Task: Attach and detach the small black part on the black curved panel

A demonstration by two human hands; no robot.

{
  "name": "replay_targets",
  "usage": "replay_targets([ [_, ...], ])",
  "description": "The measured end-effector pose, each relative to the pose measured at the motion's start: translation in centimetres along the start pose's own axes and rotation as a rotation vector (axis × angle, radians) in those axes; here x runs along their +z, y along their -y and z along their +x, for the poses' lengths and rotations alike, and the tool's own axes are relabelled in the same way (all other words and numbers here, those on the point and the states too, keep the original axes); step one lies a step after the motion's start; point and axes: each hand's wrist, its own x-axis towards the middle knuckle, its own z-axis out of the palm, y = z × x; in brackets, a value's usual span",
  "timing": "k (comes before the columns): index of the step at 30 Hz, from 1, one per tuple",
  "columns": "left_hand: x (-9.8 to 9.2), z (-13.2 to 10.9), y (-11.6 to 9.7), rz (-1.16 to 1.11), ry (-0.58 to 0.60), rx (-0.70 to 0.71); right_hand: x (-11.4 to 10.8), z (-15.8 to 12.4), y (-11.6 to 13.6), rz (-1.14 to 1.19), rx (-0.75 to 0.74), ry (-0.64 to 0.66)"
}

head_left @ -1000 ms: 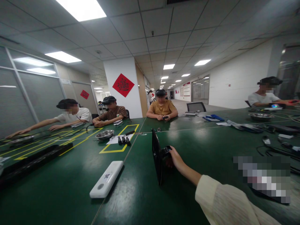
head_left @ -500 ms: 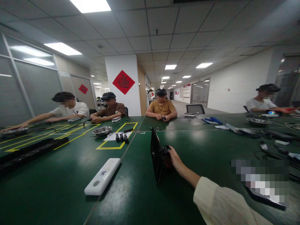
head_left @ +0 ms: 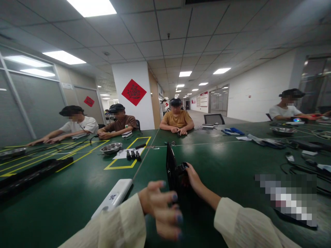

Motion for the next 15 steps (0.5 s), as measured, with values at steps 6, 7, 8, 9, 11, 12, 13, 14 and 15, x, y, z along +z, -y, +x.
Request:
replay_targets([
  [6, 3.1, 2.0, 2.3, 0.044, -0.227, -0.129, 0.0, 0.3, -0.3, -0.001, 0.028, 0.012],
  [7, 3.5, 1.6, 2.7, 0.069, -0.164, -0.231, 0.0, 0.3, -0.2, 0.004, 0.028, 0.006],
  [8, 3.9, 1.1, 3.2, 0.079, -0.049, -0.298, 0.0, 0.2, -0.2, 0.008, 0.026, -0.003],
  [9, 4.1, 0.5, 3.7, 0.083, 0.074, -0.344, 0.0, 0.2, -0.1, 0.012, 0.023, -0.009],
  [11, 4.5, -0.4, 4.9, 0.104, 0.269, -0.437, 0.1, 0.0, 0.0, 0.015, 0.023, -0.013],
  [12, 4.6, -0.8, 5.4, 0.116, 0.324, -0.468, 0.1, -0.1, 0.1, 0.016, 0.029, -0.017],
  [13, 4.7, -1.0, 5.8, 0.133, 0.371, -0.47, 0.1, -0.1, 0.2, 0.016, 0.036, -0.022],
  [14, 4.9, -1.2, 6.1, 0.148, 0.412, -0.456, 0.1, -0.2, 0.3, 0.014, 0.042, -0.026],
  [15, 5.0, -1.3, 6.2, 0.16, 0.448, -0.437, 0.1, -0.3, 0.4, 0.011, 0.047, -0.03],
])
